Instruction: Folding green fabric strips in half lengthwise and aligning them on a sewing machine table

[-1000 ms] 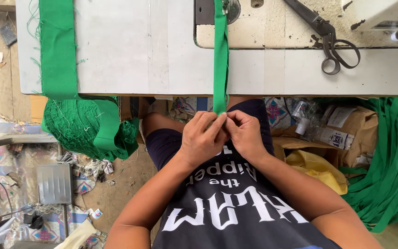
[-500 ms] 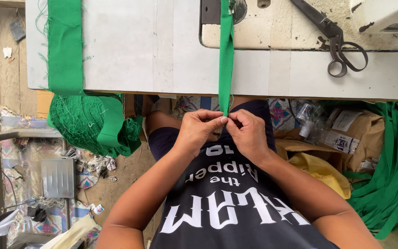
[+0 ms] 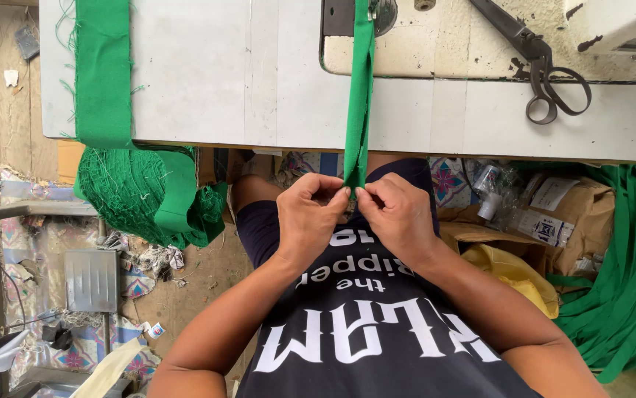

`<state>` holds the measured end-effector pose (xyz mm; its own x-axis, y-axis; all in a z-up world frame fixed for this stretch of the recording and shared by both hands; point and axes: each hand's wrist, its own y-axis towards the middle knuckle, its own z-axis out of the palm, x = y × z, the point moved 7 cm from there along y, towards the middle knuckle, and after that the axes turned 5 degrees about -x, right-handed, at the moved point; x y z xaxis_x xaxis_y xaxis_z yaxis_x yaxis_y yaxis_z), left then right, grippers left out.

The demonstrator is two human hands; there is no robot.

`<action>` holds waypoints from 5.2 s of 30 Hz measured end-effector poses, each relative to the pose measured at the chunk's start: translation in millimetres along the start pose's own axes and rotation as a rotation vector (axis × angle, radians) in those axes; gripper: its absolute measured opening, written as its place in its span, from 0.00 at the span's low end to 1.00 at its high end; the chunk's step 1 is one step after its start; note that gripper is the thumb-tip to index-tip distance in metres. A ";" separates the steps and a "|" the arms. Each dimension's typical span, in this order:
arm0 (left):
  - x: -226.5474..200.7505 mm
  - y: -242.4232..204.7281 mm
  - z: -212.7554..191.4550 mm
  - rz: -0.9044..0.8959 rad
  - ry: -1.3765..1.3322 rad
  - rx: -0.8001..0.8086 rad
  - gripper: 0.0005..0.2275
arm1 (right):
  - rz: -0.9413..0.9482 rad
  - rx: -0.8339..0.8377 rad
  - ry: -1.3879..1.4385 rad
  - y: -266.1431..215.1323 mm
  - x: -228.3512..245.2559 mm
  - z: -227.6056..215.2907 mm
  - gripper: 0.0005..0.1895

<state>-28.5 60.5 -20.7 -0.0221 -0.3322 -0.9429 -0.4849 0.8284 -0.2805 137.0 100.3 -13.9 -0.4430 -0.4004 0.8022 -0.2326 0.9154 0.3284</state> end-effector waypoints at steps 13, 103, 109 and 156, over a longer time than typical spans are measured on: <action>-25.3 -15.9 1.3 0.503 0.156 -0.028 0.05 | -0.226 0.123 -0.079 8.9 22.1 2.0 0.03; -98.8 47.1 84.9 1.720 1.200 0.811 0.05 | -0.377 -0.118 -0.130 -17.3 -21.4 20.3 0.15; -97.3 38.6 91.4 1.782 1.404 0.913 0.06 | -0.417 -0.108 -0.249 -11.5 -8.0 16.1 0.14; -63.0 89.0 133.7 1.463 1.435 1.166 0.02 | -0.417 0.052 -0.757 16.4 59.7 -12.6 0.12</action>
<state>46.6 215.5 -10.2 -0.3724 0.9280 -0.0102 0.9042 0.3604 -0.2292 117.6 92.0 45.7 -0.7654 -0.6400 0.0675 -0.5359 0.6920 0.4838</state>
